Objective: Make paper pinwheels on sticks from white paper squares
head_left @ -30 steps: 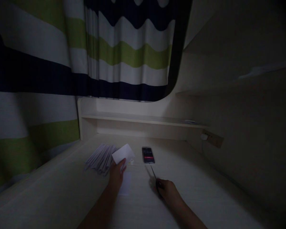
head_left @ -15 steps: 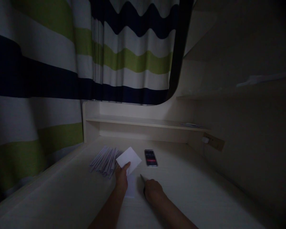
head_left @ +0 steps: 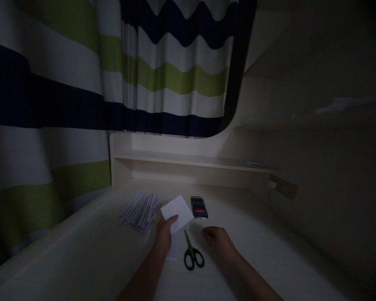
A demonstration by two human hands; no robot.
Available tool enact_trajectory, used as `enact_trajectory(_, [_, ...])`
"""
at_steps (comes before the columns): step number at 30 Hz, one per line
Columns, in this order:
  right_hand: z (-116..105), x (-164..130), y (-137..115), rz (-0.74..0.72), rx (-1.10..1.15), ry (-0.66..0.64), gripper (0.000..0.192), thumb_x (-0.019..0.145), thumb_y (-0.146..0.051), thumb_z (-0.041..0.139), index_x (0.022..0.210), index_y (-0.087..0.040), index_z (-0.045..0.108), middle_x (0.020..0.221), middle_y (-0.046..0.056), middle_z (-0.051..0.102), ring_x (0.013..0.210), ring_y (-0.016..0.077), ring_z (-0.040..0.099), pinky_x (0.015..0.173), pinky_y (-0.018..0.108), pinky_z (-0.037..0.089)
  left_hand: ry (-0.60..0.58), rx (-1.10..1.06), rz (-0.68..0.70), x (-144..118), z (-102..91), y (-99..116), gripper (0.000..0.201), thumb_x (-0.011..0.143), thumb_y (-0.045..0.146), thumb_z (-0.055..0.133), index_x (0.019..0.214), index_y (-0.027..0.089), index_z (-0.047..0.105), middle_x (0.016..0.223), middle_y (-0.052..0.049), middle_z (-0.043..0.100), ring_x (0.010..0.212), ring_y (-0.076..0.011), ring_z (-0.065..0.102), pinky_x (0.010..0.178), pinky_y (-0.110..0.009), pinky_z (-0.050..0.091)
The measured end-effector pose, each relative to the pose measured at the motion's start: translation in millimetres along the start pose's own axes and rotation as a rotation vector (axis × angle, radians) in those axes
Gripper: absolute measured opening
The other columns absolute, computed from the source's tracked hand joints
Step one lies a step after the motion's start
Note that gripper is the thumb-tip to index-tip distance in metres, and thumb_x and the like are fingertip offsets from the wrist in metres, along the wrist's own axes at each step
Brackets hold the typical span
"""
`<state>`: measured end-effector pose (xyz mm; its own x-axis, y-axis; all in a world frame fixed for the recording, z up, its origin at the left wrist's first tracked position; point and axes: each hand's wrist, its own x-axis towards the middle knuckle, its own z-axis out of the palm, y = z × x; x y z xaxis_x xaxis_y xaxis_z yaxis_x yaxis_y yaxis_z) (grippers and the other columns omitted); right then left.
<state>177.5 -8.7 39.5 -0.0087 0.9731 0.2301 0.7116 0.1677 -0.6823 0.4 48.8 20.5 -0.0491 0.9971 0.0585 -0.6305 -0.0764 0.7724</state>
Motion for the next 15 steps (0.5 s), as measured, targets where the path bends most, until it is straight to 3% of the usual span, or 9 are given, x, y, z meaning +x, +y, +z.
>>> enact_trajectory(3, [-30,7,18,0.023,0.164,0.115,0.045,0.076,-0.044,0.038,0.081,-0.009,0.065,0.059,0.007,0.062,0.056,0.0187,0.057,0.051,0.026,0.042,-0.178,0.035,-0.095,-15,10.5,-4,0.037,0.055,0.019,0.067,0.091,0.009,0.063,0.084,-0.013,0.068,0.075,-0.0263,0.063,0.072,-0.036,0.045])
enact_trajectory(6, [-45,11,27,0.037,0.299,0.184,0.055,0.078,-0.052,0.031,0.084,-0.008,0.063,0.067,0.009,0.062,0.063,0.0183,0.058,0.055,0.025,0.044,-0.273,0.099,-0.176,-29,23.7,-13,0.035,0.056,0.016,0.066,0.091,0.009,0.064,0.083,-0.013,0.068,0.074,-0.0265,0.063,0.072,-0.036,0.045])
enact_trajectory(9, [-41,8,27,0.057,0.534,0.156,0.055,0.076,-0.056,0.037,0.077,-0.009,0.064,0.066,0.009,0.062,0.064,0.0191,0.058,0.056,0.027,0.044,-0.313,0.137,-0.189,-37,35.6,-21,0.032,0.058,0.015,0.063,0.089,0.009,0.065,0.084,-0.013,0.068,0.076,-0.0269,0.062,0.074,-0.037,0.044])
enact_trajectory(15, [-17,-3,24,0.128,0.977,-0.049,0.041,0.063,-0.051,0.061,0.062,-0.01,0.065,0.055,0.005,0.062,0.053,0.016,0.056,0.054,0.026,0.04,-0.324,0.219,-0.199,-40,47.7,-28,0.03,0.057,0.018,0.065,0.086,0.01,0.066,0.08,-0.012,0.068,0.073,-0.0266,0.062,0.072,-0.037,0.044])
